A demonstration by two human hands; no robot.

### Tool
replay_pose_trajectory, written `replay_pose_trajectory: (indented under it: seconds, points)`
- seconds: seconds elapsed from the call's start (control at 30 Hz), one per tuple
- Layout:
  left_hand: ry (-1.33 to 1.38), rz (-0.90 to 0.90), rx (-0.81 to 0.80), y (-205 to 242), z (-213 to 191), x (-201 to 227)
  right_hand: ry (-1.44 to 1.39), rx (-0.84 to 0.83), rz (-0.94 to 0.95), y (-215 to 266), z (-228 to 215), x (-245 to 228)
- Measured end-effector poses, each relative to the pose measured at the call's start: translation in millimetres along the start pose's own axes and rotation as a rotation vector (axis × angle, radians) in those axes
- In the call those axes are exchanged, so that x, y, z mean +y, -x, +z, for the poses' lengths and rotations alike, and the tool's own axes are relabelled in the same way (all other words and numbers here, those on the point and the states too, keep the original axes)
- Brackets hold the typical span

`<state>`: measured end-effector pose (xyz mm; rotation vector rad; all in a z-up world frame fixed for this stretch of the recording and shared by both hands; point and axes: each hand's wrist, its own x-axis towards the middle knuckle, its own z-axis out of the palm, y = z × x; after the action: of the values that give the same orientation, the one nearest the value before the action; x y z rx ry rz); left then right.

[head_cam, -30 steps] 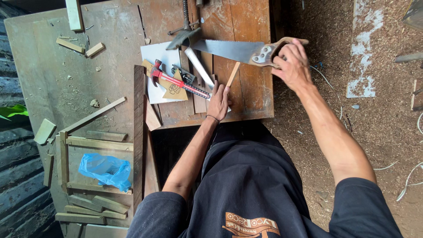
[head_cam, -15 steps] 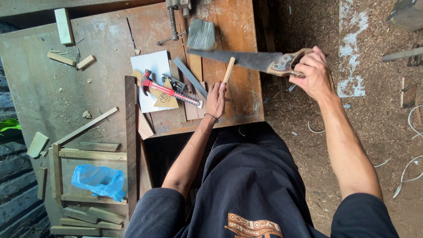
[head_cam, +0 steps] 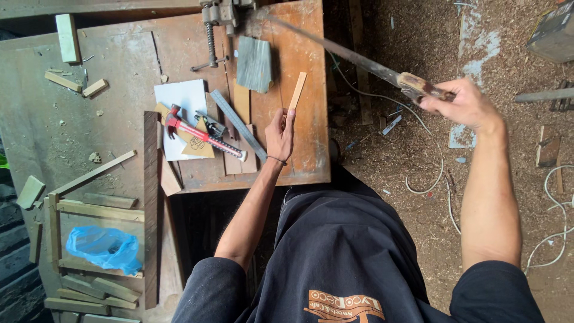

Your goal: The person smooths a thin wooden stick with a sanding block, then aligns it with a cardboard template and hammers a nail to secure it. Finally, the person uses a hand saw to cut the stick to length.

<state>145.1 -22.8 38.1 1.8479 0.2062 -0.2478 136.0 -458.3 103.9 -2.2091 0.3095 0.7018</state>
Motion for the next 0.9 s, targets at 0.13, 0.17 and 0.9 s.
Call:
replay_pose_trajectory:
  seconds: [0.13, 0.17, 0.9]
  points:
    - [-0.171, 0.087, 0.052, -41.5, 40.6, -8.6, -0.498, -0.064, -0.239, -28.0, 34.6, 7.1]
    - [-0.24, 0.208, 0.098, -52.9, 50.3, -11.5, -0.531, -0.059, -0.336, -34.6, 47.8, 6.6]
    - [-1.03, 0.435, 0.02, -156.0, 125.2, -44.7, -0.872, -0.024, -0.492, -69.7, 119.4, -29.9]
